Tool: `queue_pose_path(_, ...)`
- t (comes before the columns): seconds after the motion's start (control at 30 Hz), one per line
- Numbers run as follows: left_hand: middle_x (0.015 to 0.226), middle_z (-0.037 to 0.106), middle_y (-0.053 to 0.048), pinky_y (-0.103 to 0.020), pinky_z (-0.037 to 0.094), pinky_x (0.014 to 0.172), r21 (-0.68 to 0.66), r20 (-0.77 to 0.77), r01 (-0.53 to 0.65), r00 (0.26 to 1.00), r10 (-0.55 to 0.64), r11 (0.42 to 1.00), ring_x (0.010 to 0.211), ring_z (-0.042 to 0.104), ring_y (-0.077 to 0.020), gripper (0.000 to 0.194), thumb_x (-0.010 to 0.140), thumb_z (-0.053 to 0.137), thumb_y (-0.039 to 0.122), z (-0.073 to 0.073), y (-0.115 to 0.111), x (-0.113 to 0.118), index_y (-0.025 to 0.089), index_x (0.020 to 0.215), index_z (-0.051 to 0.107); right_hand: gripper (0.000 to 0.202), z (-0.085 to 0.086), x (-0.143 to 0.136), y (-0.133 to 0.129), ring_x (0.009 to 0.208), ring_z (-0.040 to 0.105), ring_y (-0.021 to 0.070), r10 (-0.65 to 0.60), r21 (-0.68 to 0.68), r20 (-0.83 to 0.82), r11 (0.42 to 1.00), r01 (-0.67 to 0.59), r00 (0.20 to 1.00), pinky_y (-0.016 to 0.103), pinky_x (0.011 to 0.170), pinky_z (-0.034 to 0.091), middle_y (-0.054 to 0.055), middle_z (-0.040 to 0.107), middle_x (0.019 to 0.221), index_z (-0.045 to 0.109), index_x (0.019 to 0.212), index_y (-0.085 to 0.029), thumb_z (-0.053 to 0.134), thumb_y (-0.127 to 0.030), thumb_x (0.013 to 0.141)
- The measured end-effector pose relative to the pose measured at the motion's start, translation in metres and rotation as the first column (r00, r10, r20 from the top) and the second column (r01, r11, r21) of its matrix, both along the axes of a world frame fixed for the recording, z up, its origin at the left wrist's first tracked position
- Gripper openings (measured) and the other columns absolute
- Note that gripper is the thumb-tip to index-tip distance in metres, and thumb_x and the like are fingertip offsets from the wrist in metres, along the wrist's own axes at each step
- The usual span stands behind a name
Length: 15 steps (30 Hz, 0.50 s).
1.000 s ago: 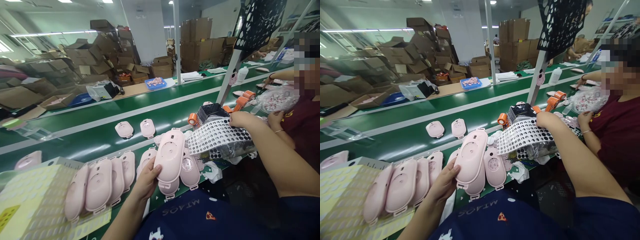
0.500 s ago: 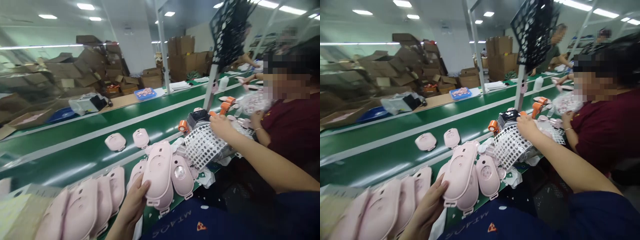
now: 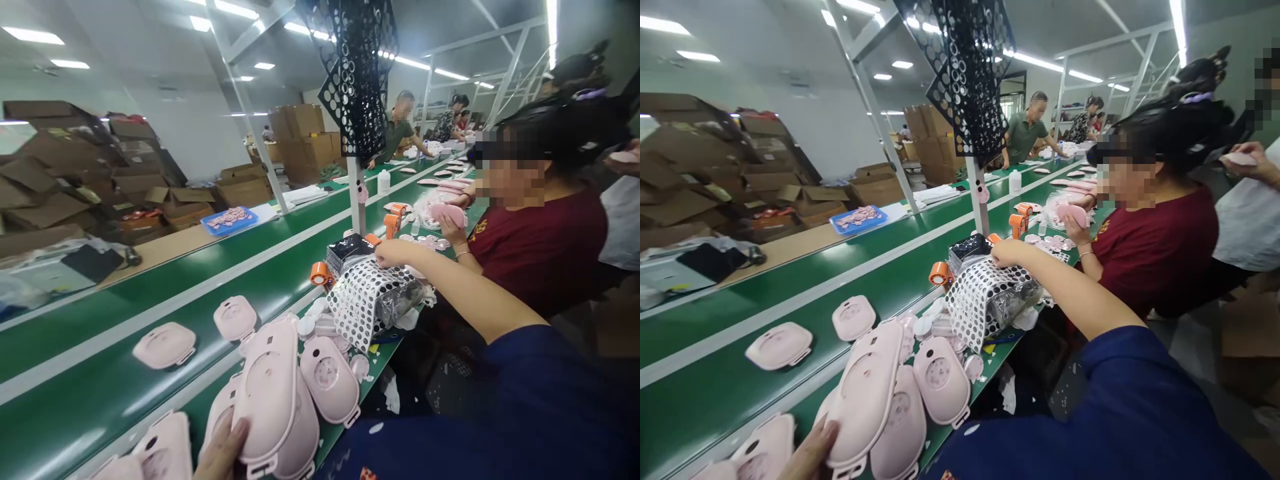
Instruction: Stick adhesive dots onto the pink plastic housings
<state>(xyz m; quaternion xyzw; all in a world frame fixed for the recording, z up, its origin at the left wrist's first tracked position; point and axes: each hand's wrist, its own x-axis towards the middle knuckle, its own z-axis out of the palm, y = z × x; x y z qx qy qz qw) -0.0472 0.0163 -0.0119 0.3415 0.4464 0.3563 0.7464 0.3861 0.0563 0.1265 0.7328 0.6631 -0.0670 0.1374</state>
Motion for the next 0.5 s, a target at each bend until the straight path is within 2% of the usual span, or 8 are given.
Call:
queue_pose_path(0.07,0.129,0.073,-0.012,-0.051,0.054,0.107,-0.008,-0.001,-0.087,0.996,0.087,0.996,0.126,0.063,-0.0433,0.096,0.065,0.086,0.053,0.003,-0.011,0.008,0.024,0.15,0.052,0.006,0.006,0.002,-0.01,0.086,0.069,0.0173,-0.001,0.052,-0.059,0.999,0.004,0.998,0.03,0.08,0.053,0.004,0.073,0.093,0.072,0.089,-0.015,0.071,-0.022,0.088)
queue_pose_path(0.13,0.133,0.071,-0.009,-0.045,0.055,0.106,0.026,0.037,-0.167,0.985,0.166,0.986,0.13,0.061,-0.0384,0.085,0.066,0.087,0.052,0.005,-0.019,0.018,0.029,0.143,0.059,0.007,0.009,-0.006,-0.022,0.092,0.068,0.0196,0.002,0.163,-0.094,0.986,0.014,0.996,0.03,0.082,0.051,0.008,0.074,0.099,0.071,0.088,-0.015,0.064,-0.017,0.09)
queue_pose_path(0.23,0.135,0.07,-0.009,-0.042,0.052,0.109,0.123,0.146,-0.211,0.97,0.193,0.97,0.132,0.06,-0.0336,0.078,0.064,0.091,0.048,0.003,-0.021,0.035,0.03,0.135,0.062,0.027,-0.002,-0.044,-0.043,0.105,0.064,0.023,0.059,0.453,-0.196,0.891,0.037,0.979,0.037,0.092,0.049,0.013,0.07,0.113,0.066,0.1,-0.016,0.04,-0.02,0.1)
queue_pose_path(0.27,0.136,0.069,-0.009,-0.043,0.051,0.109,0.145,0.166,-0.22,0.967,0.195,0.965,0.132,0.06,-0.0332,0.078,0.063,0.092,0.049,0.001,-0.019,0.04,0.03,0.133,0.062,0.023,-0.01,-0.063,-0.051,0.097,0.065,0.0225,0.155,0.629,-0.394,0.764,0.143,0.906,0.036,0.089,0.05,0.01,0.071,0.103,0.066,0.094,-0.018,0.045,-0.026,0.099)
queue_pose_path(0.3,0.137,0.067,-0.01,-0.043,0.05,0.109,0.165,0.177,-0.234,0.963,0.204,0.958,0.132,0.059,-0.0329,0.08,0.062,0.092,0.05,-0.001,-0.017,0.044,0.031,0.133,0.061,0.018,-0.019,-0.083,-0.059,0.091,0.065,0.0218,0.319,0.693,-0.569,0.682,0.233,0.758,0.036,0.085,0.052,0.007,0.071,0.094,0.065,0.089,-0.021,0.053,-0.032,0.096)
queue_pose_path(0.33,0.138,0.066,-0.01,-0.043,0.05,0.108,0.18,0.183,-0.25,0.959,0.217,0.951,0.132,0.058,-0.0326,0.081,0.061,0.092,0.051,-0.004,-0.016,0.049,0.031,0.132,0.059,0.017,-0.029,-0.104,-0.066,0.086,0.065,0.0212,0.452,0.679,-0.686,0.68,0.277,0.571,0.036,0.081,0.053,0.005,0.07,0.088,0.065,0.084,-0.023,0.06,-0.037,0.093)
queue_pose_path(0.4,0.141,0.063,-0.01,-0.044,0.051,0.106,0.217,0.185,-0.276,0.953,0.238,0.936,0.131,0.058,-0.0321,0.084,0.061,0.092,0.055,-0.008,-0.014,0.055,0.032,0.133,0.054,0.015,-0.047,-0.143,-0.076,0.078,0.066,0.019,0.509,0.565,-0.824,0.769,0.299,0.25,0.033,0.074,0.055,0.003,0.07,0.082,0.064,0.082,-0.024,0.069,-0.037,0.087)
queue_pose_path(0.5,0.141,0.061,-0.012,-0.044,0.051,0.104,0.3,0.16,-0.269,0.96,0.23,0.915,0.129,0.059,-0.0324,0.082,0.065,0.089,0.056,-0.015,-0.019,0.06,0.031,0.132,0.05,0.017,-0.063,-0.182,-0.074,0.073,0.065,0.0157,0.421,0.39,-0.906,0.864,0.317,-0.034,0.03,0.068,0.055,0.0,0.068,0.079,0.061,0.084,-0.024,0.075,-0.035,0.082)
